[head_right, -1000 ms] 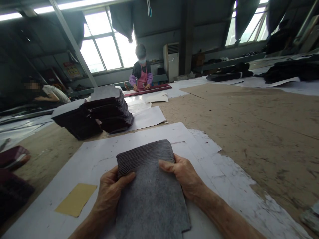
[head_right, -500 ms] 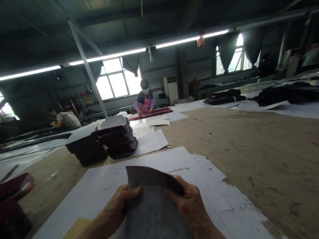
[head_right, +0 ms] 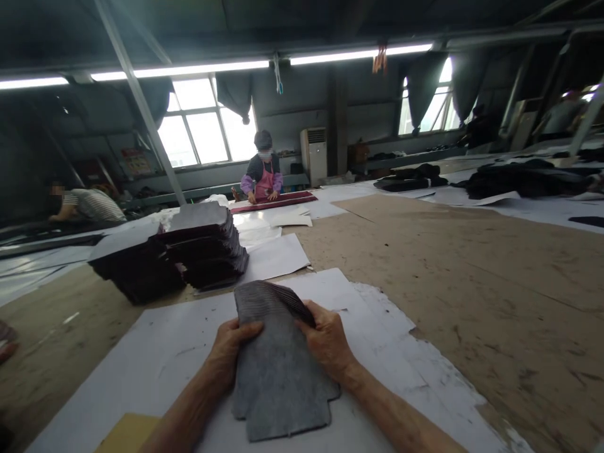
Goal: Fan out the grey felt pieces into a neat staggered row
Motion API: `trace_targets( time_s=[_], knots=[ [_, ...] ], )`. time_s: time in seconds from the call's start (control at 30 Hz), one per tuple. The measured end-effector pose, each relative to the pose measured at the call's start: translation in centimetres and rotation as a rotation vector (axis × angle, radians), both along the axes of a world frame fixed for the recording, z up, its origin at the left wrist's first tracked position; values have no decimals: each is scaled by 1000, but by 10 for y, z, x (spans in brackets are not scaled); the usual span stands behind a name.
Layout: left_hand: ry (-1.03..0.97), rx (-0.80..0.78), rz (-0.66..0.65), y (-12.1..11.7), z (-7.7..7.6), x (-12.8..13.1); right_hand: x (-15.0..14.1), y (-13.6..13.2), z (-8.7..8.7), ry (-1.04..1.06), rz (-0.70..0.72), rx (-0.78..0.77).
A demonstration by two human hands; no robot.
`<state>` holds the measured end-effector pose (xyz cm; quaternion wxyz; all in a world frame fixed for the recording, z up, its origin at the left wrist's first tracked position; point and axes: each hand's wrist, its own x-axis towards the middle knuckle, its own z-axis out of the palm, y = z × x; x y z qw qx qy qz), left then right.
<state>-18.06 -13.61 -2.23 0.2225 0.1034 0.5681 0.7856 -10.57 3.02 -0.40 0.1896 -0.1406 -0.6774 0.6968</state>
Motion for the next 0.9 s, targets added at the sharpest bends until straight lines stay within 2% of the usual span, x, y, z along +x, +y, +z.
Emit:
trace_targets(
  time_s=[0.13,0.2,0.33,0.4,0.47,0.53,0.67,0.83,0.9],
  knots=[
    [-134,33,-64,-1,3,-5,-8,3,-12,-16,14,8],
    [-157,23,-65,0,3,-6,-6,7,-10,-88,86,-118],
    [-81,-20,-66,2,-1,-6,0,15,0,-237,244,-435],
    [-76,10,-85,2,-4,-6,2,18,2,-253,301,-472],
    [-99,45,-88,1,-5,-6,3,19,1,-274,285,-444],
    [-134,66,-90,0,-4,-4,3,17,-4,-315,192,-327],
    [-180,90,-100,-1,2,0,4,13,-14,-338,53,53],
    [-113,43,-50,3,8,2,9,7,-14,-131,-63,622],
    [-104,-3,-27,5,7,1,10,4,-12,-53,-102,711]
  ],
)
